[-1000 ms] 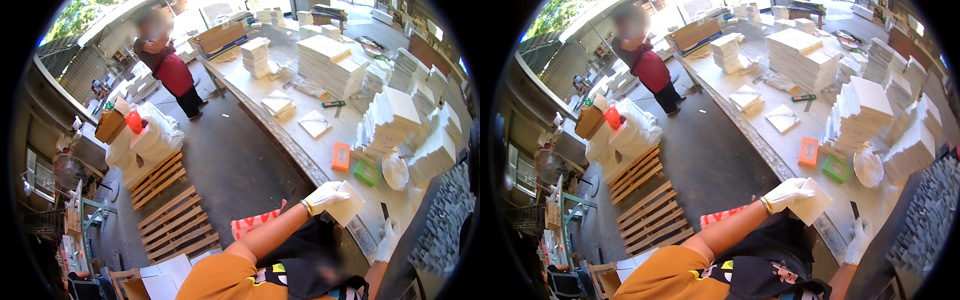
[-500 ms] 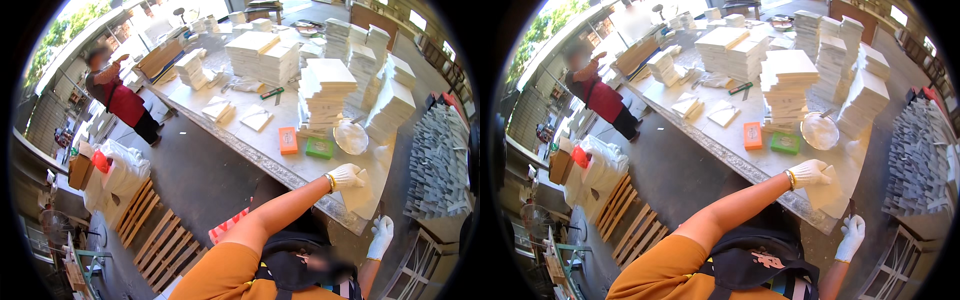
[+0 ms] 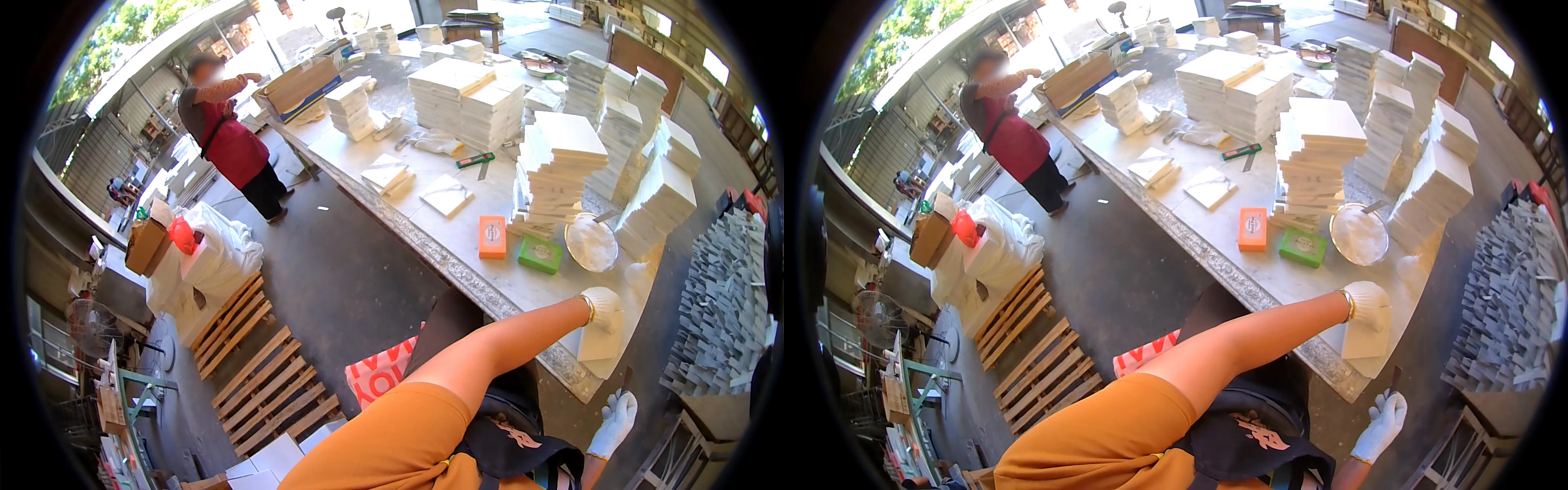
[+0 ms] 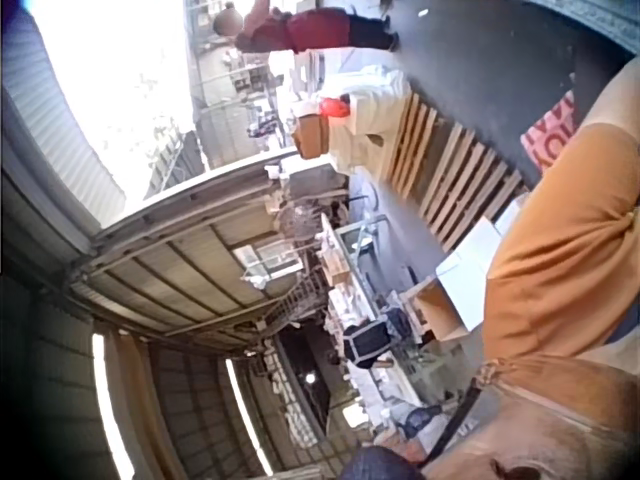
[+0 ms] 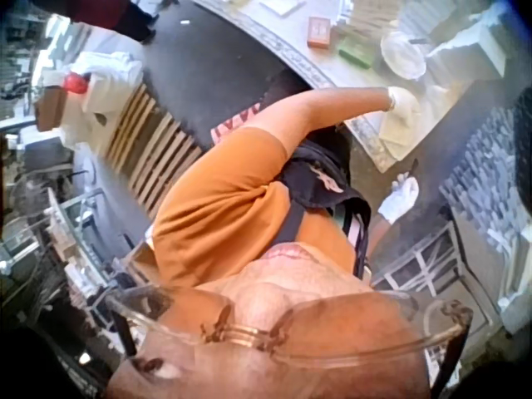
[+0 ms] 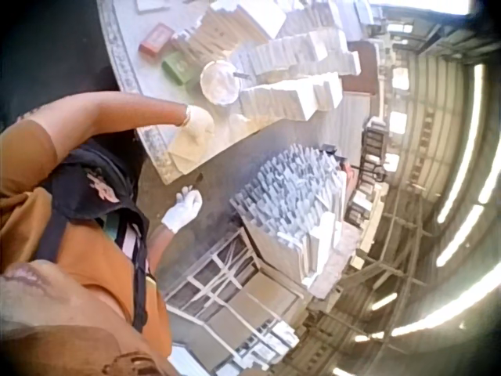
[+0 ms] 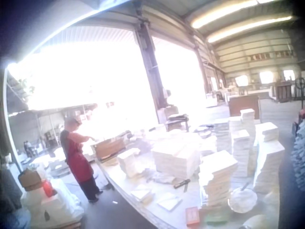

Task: The person repeatedly picks up small white rectangular blocks, applies a white paste to edges with a metal spatula, and smooths the surfaces using green and orange sanding blocks. The person stacks the finished blocks on the table.

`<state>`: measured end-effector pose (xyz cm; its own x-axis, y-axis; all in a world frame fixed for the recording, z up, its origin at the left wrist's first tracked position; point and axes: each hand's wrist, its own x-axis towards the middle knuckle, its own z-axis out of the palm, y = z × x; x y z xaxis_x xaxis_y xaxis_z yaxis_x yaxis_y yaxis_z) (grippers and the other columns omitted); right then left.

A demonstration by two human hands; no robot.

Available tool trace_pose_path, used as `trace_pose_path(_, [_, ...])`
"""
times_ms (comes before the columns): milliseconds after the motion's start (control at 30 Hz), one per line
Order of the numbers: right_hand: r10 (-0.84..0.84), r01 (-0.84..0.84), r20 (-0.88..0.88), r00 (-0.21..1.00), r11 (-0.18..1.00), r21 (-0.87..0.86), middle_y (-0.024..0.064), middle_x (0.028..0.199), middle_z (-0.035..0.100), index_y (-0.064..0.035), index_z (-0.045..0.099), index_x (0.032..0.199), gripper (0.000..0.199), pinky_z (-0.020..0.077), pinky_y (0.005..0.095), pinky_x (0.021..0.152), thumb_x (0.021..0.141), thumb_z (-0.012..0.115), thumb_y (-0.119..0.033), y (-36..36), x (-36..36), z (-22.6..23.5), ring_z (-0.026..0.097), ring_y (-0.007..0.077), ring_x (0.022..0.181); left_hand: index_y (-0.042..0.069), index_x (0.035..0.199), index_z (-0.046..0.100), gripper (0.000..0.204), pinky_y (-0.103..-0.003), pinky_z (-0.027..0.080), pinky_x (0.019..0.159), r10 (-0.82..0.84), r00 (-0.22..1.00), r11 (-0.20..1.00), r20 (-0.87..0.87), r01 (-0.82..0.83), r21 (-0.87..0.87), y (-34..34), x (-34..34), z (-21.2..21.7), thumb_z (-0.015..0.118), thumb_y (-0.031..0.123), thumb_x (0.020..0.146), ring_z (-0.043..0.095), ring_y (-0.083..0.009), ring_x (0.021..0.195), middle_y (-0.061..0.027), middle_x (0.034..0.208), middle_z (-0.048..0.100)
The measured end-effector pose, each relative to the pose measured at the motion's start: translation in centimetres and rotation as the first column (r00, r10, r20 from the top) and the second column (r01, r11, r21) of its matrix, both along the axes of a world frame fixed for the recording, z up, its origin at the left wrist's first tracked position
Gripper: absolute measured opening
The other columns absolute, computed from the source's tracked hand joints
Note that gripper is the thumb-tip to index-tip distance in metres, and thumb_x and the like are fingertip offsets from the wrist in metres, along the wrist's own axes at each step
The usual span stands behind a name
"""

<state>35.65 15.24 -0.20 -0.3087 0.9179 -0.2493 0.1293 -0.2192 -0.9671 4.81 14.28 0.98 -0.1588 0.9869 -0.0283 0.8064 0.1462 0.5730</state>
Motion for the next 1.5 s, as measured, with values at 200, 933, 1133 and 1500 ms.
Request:
trace_pose_path(200, [0.021, -0.021, 0.029, 0.999, 1.000, 0.011, -0.0003, 0.105, 0.065, -0.0085, 0.062, 0.116, 0.024, 0.0428, 0.0250, 0.071, 0.102, 0.058, -0.028, -0.5, -0.3, 0.3, 0.060, 0.0095, 0.088, 0.011, 0.085, 0.075, 0.024, -0.046, 0.055, 0.074, 0.093, 0.984, 0.995, -0.149, -0.096, -0.010, -0.5, 1.6, 1.5, 0.069, 0.029, 0.071, 0.071, -0.0321, 0.087, -0.0182, 0.090, 0.072])
trace_pose_path(933, [0.063, -0.071, 0.077, 0.995, 0.993, 0.099, -0.0027, 0.085, 0.057, -0.0073, 0.060, 0.125, 0.030, 0.0391, 0.0192, 0.056, 0.101, 0.060, -0.024, -1.1, 0.3, 1.5, 0.050, 0.0046, 0.068, 0.004, 0.113, 0.062, 0.078, -0.048, 0.042, 0.091, 0.190, 0.976, 0.948, -0.106, -0.154, 0.277, -6.5, 4.7, -1.0, 0.085, 0.048, 0.053, 0.053, -0.0394, 0.107, -0.0212, 0.111, 0.057])
trace_pose_path(1133, [0.057, -0.066, 0.110, 0.992, 0.995, 0.072, -0.0008, 0.089, 0.058, -0.0043, 0.051, 0.142, 0.045, 0.0386, 0.0194, 0.058, 0.100, 0.058, -0.019, -2.3, -0.3, 1.6, 0.050, 0.0055, 0.069, 0.006, 0.116, 0.062, 0.076, -0.045, 0.045, 0.092, 0.065, 0.981, 0.953, -0.180, -0.008, 0.302, -7.2, 4.9, 0.2, 0.085, 0.045, 0.055, 0.056, -0.0358, 0.110, -0.0170, 0.111, 0.059])
trace_pose_path(1500, [0.243, -0.247, 0.147, 0.959, 0.969, 0.011, -0.0005, 0.083, 0.064, 0.0000, 0.068, 0.118, 0.027, 0.0440, 0.0223, 0.062, 0.093, 0.064, -0.009, -1.3, -1.6, 2.3, 0.055, 0.0066, 0.070, 0.001, 0.117, 0.060, 0.077, -0.050, 0.042, 0.103, 0.040, 0.991, 0.901, -0.130, 0.020, 0.433, -7.8, 3.6, 1.6, 0.081, 0.053, 0.065, 0.051, -0.0406, 0.121, -0.0213, 0.125, 0.056])
